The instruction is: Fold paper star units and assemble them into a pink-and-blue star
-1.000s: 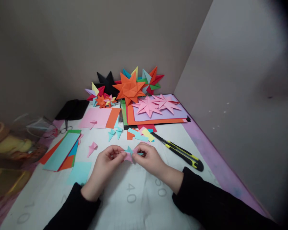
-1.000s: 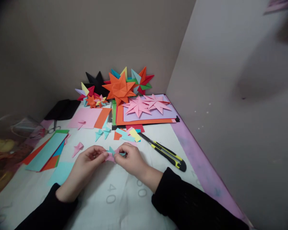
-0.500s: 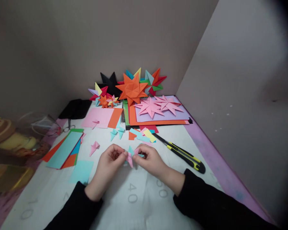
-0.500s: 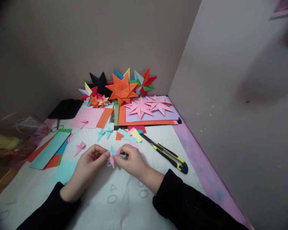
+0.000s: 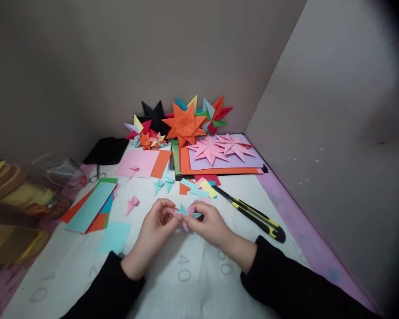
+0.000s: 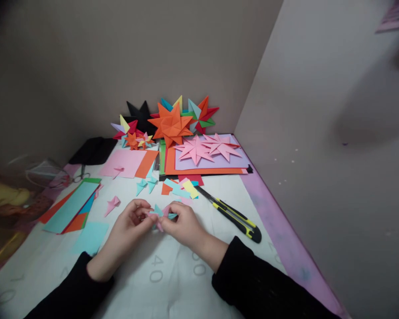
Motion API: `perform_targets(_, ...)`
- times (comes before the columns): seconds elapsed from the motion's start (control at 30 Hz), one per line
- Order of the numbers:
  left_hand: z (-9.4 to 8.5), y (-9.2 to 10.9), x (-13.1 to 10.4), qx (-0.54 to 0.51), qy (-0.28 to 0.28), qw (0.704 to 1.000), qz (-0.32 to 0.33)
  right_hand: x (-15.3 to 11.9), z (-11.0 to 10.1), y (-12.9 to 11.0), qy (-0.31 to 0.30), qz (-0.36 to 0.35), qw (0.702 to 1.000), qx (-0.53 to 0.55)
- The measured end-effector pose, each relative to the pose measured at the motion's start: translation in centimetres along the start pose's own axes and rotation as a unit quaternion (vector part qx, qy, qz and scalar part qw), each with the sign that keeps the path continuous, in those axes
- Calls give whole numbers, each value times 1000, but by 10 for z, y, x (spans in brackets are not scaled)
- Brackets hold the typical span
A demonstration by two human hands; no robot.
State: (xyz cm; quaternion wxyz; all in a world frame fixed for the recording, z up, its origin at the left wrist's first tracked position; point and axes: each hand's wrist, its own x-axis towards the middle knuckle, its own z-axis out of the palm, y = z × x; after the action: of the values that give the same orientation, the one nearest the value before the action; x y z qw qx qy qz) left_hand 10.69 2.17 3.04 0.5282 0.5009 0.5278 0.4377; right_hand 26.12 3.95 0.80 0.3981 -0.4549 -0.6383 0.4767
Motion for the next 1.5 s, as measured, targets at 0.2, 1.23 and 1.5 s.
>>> perform_targets(0.2,0,1,0,0,24,1000,-4,1,1,2,-5,11,1000,10)
perform_targets(1.23,-14,-9,-4,278,5,936,217,0,-2,5,10,14,1000,20)
perform_targets(1.5,-13,-5,-3,236,8,958,162,0,-2,5,24,5,1000,12)
